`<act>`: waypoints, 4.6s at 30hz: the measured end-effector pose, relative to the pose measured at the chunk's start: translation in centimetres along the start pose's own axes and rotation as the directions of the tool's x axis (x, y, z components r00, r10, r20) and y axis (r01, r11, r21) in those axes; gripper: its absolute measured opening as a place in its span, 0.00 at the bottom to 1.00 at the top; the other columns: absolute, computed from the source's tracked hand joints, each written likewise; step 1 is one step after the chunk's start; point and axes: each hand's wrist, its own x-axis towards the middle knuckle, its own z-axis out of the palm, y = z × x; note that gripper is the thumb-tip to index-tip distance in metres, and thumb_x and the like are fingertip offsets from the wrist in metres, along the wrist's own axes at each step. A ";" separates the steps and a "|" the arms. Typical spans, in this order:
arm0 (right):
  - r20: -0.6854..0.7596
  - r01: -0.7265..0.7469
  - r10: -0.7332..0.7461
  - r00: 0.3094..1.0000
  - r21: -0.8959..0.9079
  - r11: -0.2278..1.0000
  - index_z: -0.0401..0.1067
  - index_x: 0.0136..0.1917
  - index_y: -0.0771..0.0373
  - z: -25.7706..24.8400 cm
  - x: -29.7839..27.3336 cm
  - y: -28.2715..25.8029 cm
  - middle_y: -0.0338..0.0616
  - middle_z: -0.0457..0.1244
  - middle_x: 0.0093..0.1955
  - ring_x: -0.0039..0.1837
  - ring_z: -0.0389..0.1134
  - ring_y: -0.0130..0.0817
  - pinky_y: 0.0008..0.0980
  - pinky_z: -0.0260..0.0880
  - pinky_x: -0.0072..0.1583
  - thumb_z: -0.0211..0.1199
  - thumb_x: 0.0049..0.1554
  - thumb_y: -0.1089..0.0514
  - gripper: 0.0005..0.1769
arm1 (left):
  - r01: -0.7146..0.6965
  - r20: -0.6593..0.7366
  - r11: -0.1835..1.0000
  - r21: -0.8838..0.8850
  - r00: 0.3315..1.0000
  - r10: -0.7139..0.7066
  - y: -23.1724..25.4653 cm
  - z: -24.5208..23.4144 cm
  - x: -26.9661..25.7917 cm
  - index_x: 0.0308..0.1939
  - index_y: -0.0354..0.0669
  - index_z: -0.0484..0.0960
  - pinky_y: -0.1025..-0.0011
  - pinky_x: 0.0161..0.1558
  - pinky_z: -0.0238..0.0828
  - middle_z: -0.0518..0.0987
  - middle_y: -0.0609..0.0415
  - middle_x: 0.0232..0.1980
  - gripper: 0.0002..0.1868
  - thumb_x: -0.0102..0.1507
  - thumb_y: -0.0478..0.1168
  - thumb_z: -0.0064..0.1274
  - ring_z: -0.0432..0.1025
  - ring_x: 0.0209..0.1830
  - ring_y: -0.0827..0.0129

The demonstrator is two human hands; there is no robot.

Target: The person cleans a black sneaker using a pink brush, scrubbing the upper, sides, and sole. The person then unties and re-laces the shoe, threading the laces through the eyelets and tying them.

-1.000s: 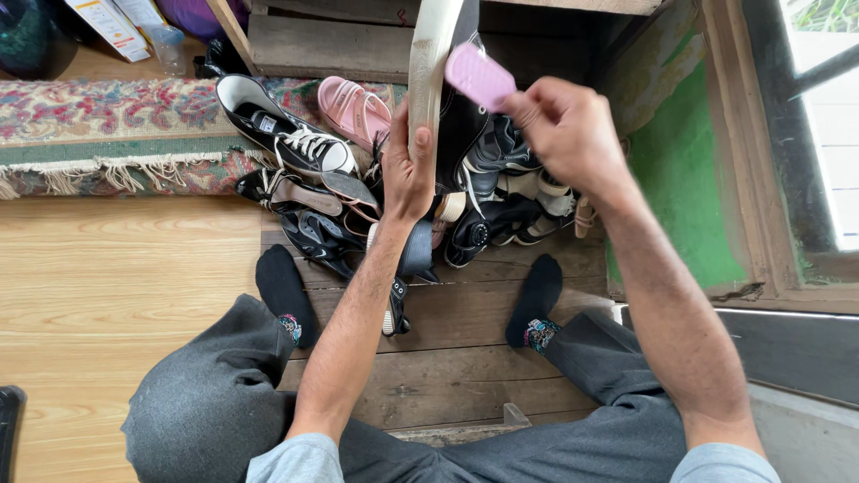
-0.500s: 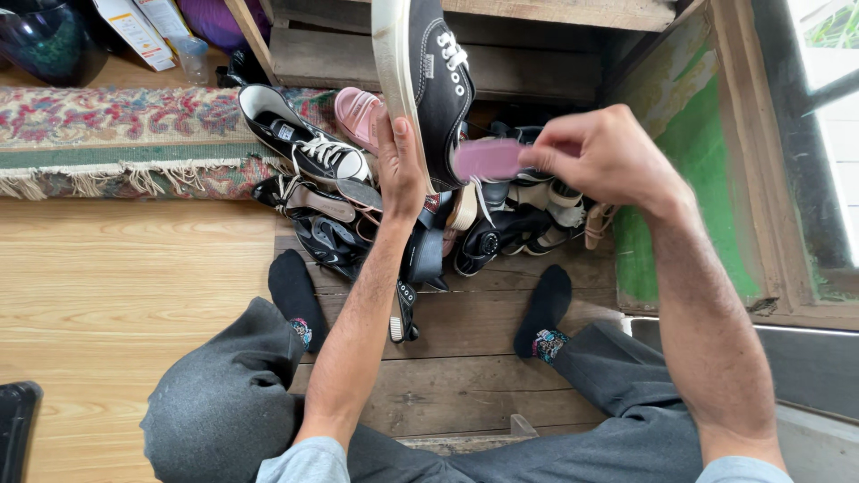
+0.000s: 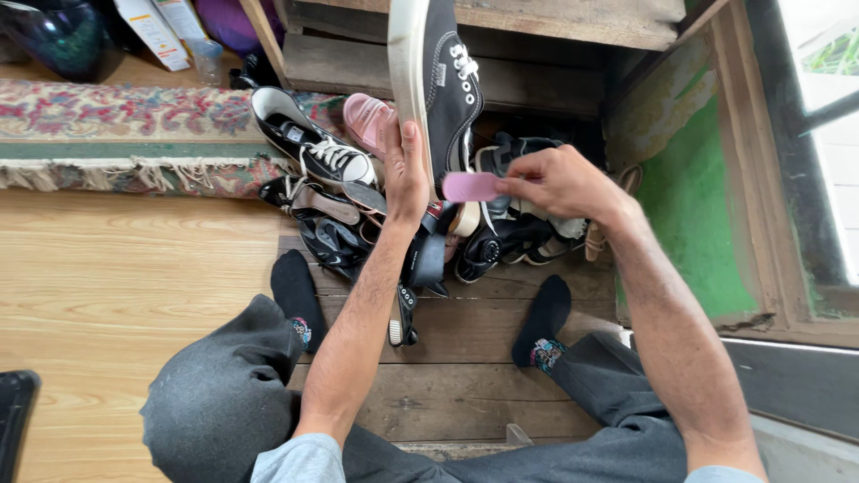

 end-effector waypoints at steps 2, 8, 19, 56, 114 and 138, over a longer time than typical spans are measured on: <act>0.030 -0.053 0.057 0.998 -0.100 0.994 0.83 0.49 0.52 -1.1 -0.2 -0.4 0.37 0.68 0.29 0.30 0.64 0.28 0.34 0.64 0.35 0.64 0.60 0.42 0.16 | 0.004 0.003 1.000 -0.001 1.000 -0.004 0.5 -0.6 0.4 0.72 0.43 0.66 0.61 0.71 0.65 0.70 0.48 0.64 0.31 0.78 0.62 0.31 0.66 0.68 0.64; -0.273 0.073 -0.059 0.960 0.040 0.997 0.83 0.49 0.57 -4.2 -2.9 -2.1 0.38 0.67 0.29 0.33 0.63 0.24 0.31 0.63 0.36 0.69 0.59 0.45 0.15 | 0.144 -0.012 0.986 -0.086 0.989 -0.145 1.6 -0.5 0.6 0.73 0.43 0.61 0.59 0.71 0.65 0.71 0.45 0.66 0.40 0.72 0.70 0.28 0.66 0.71 0.60; -0.095 0.109 -0.107 0.990 0.007 0.994 0.83 0.50 0.55 -2.0 -1.2 -5.7 0.41 0.66 0.28 0.30 0.60 0.29 0.33 0.59 0.35 0.65 0.61 0.45 0.14 | 0.142 -0.037 0.986 -0.083 0.989 -0.146 2.6 -1.6 0.8 0.73 0.44 0.64 0.50 0.70 0.68 0.69 0.41 0.63 0.40 0.72 0.71 0.28 0.67 0.68 0.56; -0.572 0.460 -0.201 0.795 0.354 0.814 0.80 0.44 0.66 4.5 0.2 -18.5 0.27 0.57 0.26 0.31 0.52 0.15 0.24 0.53 0.32 0.71 0.60 0.53 0.13 | -0.175 -0.330 0.978 0.117 0.922 0.204 16.1 -8.2 0.0 0.77 0.43 0.49 0.64 0.62 0.70 0.69 0.43 0.67 0.38 0.74 0.65 0.31 0.70 0.64 0.62; -0.286 0.462 -0.371 0.883 0.666 0.586 0.76 0.38 0.61 16.8 16.0 -16.0 0.28 0.60 0.31 0.34 0.54 0.18 0.23 0.50 0.38 0.62 0.65 0.46 0.20 | 0.424 0.274 0.509 -0.749 0.898 -0.344 15.1 -27.1 -6.1 0.67 0.31 0.70 0.58 0.31 0.83 0.81 0.31 0.47 0.38 0.76 0.62 0.21 0.81 0.37 0.50; -0.303 0.436 -0.329 0.894 0.754 0.492 0.77 0.42 0.60 16.2 15.0 -13.5 0.29 0.62 0.33 0.35 0.57 0.17 0.20 0.53 0.39 0.67 0.63 0.43 0.19 | 0.565 -0.203 0.762 0.317 0.825 -0.527 11.4 -28.0 -5.5 0.78 0.43 0.73 0.57 0.35 0.68 0.74 0.21 0.44 0.34 0.75 0.57 0.32 0.67 0.32 0.48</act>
